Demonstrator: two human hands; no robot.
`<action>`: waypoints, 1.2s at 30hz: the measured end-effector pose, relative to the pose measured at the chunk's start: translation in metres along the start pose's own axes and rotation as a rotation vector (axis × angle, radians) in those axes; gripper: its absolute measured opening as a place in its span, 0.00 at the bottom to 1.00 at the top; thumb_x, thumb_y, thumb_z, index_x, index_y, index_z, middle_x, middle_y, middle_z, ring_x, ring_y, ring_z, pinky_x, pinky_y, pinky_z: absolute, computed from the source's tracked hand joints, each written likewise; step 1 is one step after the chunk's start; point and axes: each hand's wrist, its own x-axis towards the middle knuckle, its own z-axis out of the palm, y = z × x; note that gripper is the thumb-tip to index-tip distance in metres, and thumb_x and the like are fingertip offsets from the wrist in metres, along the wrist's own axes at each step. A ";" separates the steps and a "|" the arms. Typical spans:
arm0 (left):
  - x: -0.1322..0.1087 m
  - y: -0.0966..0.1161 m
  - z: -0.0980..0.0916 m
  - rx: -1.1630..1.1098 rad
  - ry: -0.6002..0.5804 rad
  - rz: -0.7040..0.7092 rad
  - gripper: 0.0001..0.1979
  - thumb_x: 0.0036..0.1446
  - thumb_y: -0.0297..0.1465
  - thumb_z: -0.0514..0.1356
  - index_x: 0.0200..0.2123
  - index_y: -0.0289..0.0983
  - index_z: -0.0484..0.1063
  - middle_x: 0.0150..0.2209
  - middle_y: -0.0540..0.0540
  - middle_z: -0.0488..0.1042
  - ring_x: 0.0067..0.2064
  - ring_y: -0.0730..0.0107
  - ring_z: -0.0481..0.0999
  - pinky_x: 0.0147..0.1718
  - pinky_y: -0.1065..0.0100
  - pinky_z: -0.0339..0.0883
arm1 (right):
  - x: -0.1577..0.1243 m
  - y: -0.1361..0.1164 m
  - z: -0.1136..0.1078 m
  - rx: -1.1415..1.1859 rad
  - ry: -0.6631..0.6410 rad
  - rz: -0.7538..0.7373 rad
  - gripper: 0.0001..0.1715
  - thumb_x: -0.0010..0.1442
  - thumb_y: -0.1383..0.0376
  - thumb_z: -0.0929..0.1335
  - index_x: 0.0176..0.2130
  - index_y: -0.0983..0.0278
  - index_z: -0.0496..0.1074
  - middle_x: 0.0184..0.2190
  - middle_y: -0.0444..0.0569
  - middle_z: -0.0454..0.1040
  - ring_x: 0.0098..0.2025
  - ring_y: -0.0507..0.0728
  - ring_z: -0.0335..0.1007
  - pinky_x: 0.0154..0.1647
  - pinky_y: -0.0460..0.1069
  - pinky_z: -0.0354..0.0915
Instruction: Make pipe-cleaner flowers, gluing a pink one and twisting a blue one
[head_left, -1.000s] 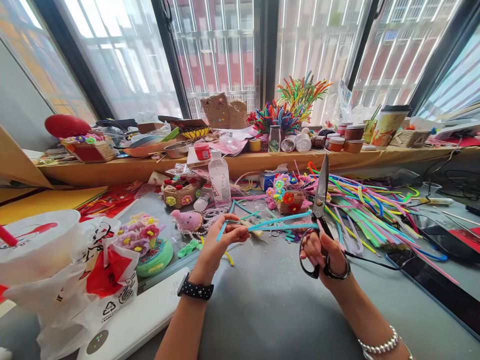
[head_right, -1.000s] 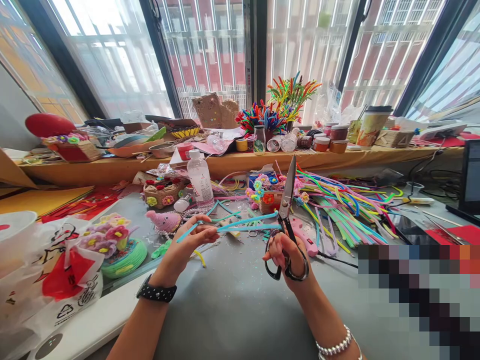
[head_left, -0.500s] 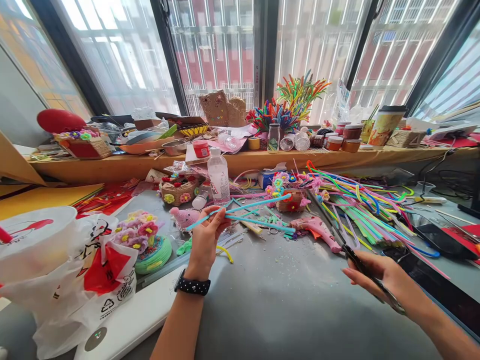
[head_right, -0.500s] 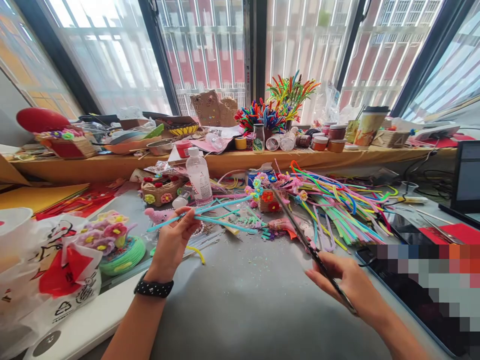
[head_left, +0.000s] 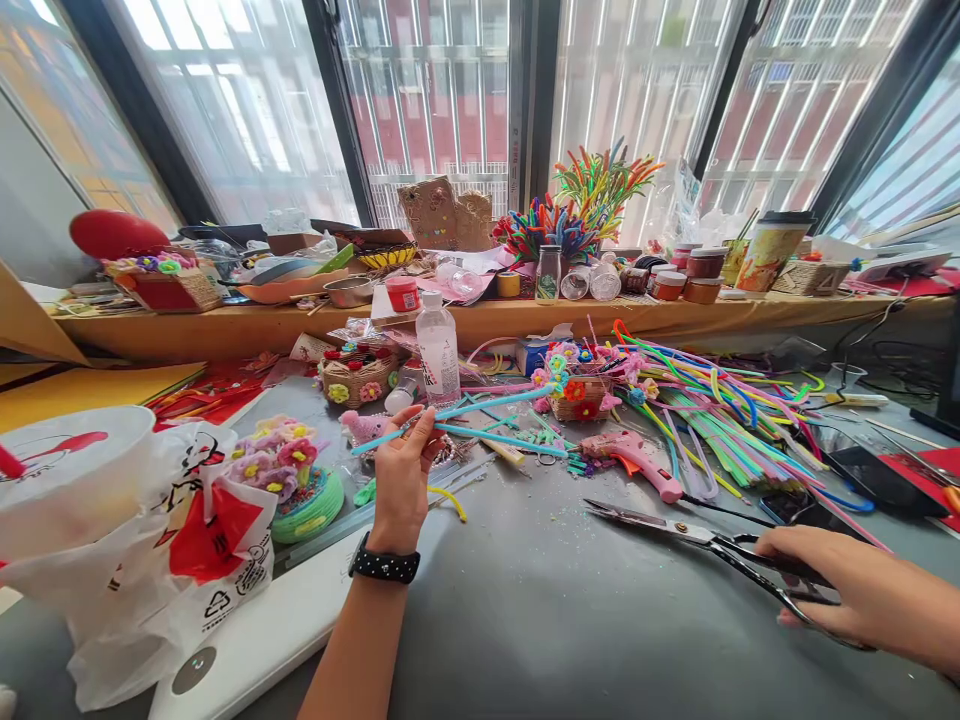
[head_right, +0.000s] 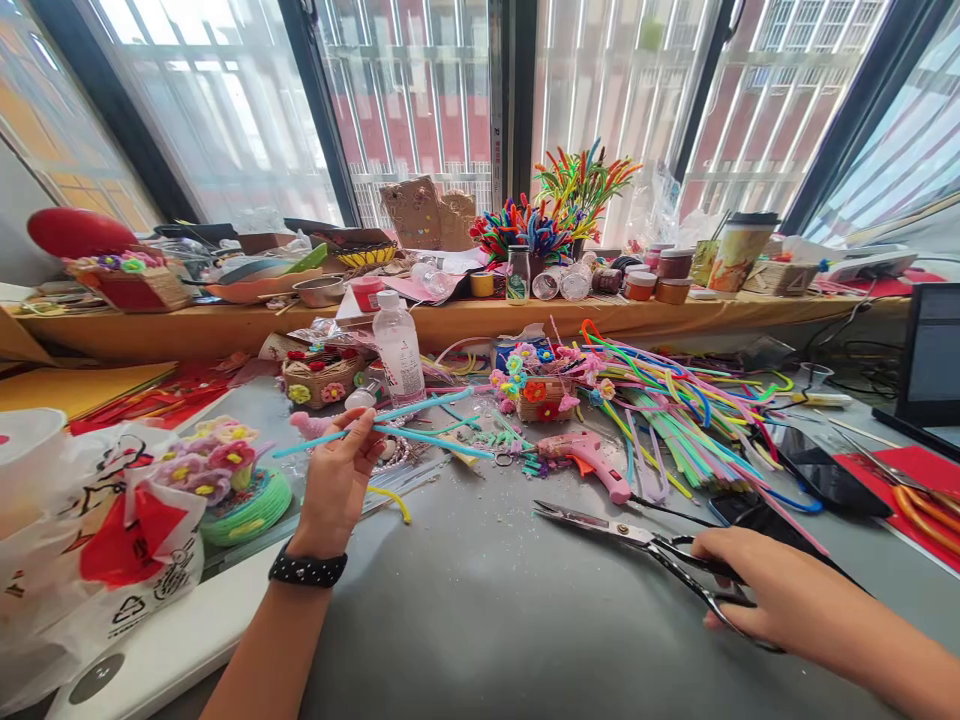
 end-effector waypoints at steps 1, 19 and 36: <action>0.000 0.000 0.000 0.000 -0.002 -0.001 0.16 0.39 0.28 0.63 0.33 0.35 0.63 0.22 0.54 0.71 0.23 0.81 0.70 0.21 0.80 0.64 | 0.002 0.000 -0.006 -0.037 -0.140 -0.001 0.13 0.36 0.58 0.71 0.28 0.54 0.73 0.27 0.47 0.74 0.27 0.58 0.70 0.25 0.48 0.65; -0.008 -0.003 0.004 0.176 -0.225 -0.063 0.16 0.41 0.30 0.62 0.34 0.36 0.62 0.23 0.53 0.70 0.24 0.78 0.71 0.25 0.76 0.65 | 0.121 -0.196 0.093 1.401 0.082 -0.164 0.21 0.46 0.64 0.69 0.42 0.58 0.67 0.24 0.39 0.66 0.25 0.47 0.62 0.28 0.45 0.62; -0.027 0.020 0.010 0.304 -0.595 0.003 0.05 0.45 0.32 0.59 0.28 0.37 0.69 0.25 0.49 0.70 0.27 0.74 0.68 0.28 0.73 0.62 | 0.125 -0.151 0.092 1.863 0.329 0.251 0.08 0.45 0.62 0.70 0.28 0.64 0.73 0.19 0.40 0.69 0.22 0.45 0.63 0.21 0.38 0.63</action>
